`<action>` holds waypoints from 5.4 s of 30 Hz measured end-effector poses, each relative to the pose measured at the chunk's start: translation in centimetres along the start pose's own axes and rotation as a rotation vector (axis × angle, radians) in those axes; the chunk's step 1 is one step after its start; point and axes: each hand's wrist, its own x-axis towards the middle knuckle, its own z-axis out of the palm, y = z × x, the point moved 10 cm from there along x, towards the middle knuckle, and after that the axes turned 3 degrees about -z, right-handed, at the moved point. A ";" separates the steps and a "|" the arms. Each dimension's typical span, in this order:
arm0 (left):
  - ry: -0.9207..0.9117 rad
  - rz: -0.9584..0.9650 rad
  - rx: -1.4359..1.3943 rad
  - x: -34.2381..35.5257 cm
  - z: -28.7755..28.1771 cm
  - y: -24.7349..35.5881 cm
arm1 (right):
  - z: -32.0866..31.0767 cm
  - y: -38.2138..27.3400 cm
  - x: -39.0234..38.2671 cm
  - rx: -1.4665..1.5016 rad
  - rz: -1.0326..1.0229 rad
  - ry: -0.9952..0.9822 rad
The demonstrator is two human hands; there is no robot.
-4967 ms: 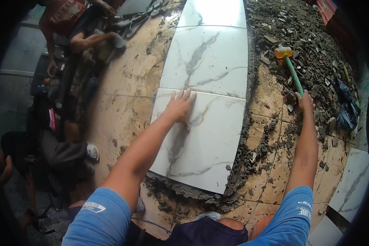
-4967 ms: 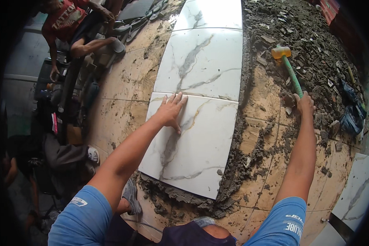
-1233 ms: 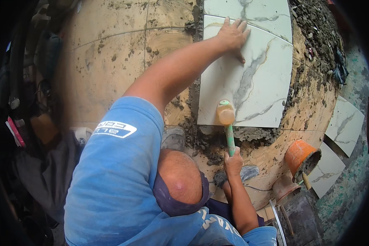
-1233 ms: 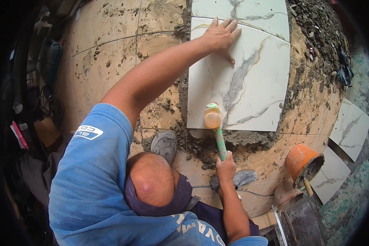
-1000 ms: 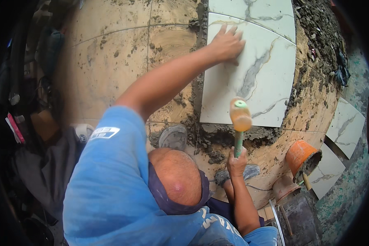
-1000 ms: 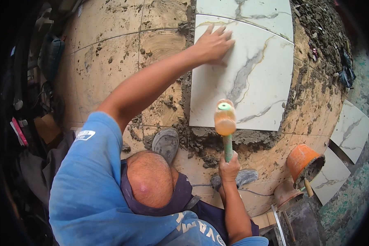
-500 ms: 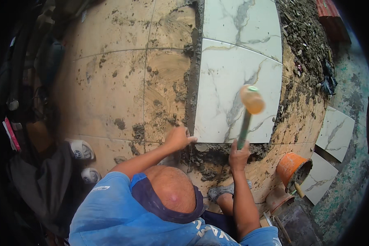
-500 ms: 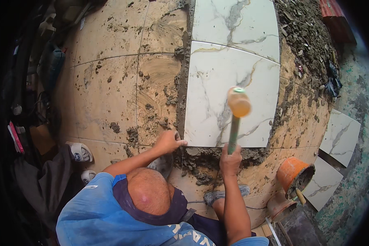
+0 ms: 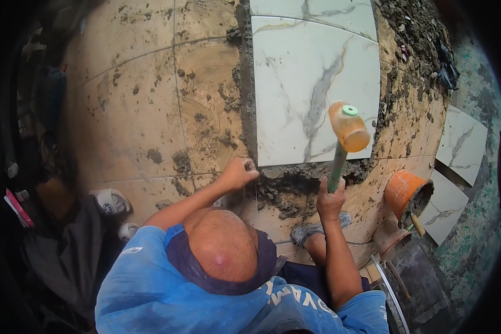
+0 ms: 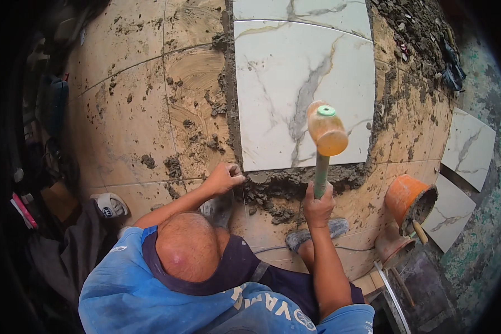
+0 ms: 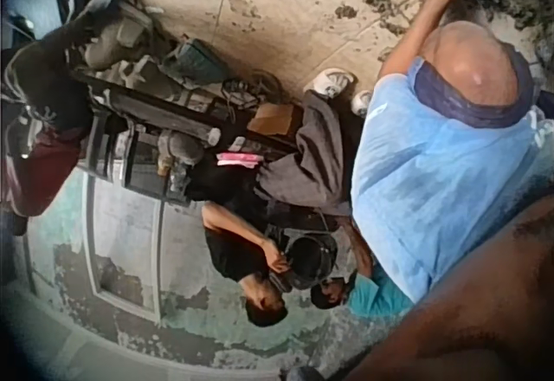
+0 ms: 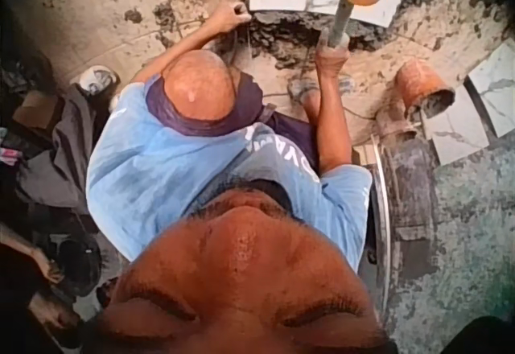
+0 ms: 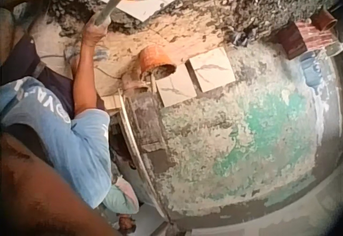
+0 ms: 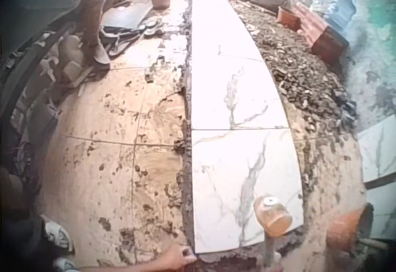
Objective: The person installs a floor tile by placing it onto the mortar by hand, aligning it with a metal straight edge, and tapping it with a mallet.
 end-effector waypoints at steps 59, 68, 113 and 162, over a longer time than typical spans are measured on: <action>0.536 0.782 1.231 20.6 -3.2 36.4 | -2.5 7.7 10.2 0.143 0.408 0.133; 0.544 0.756 1.285 21.3 -2.7 36.3 | -1.5 7.6 6.7 0.212 0.374 0.106; 0.727 0.483 0.847 1.7 -6.8 17.4 | -1.9 12.0 -1.3 -0.444 0.427 0.046; 0.276 0.449 1.114 1.1 -0.7 16.1 | -1.3 12.6 -7.9 -0.330 0.453 -0.030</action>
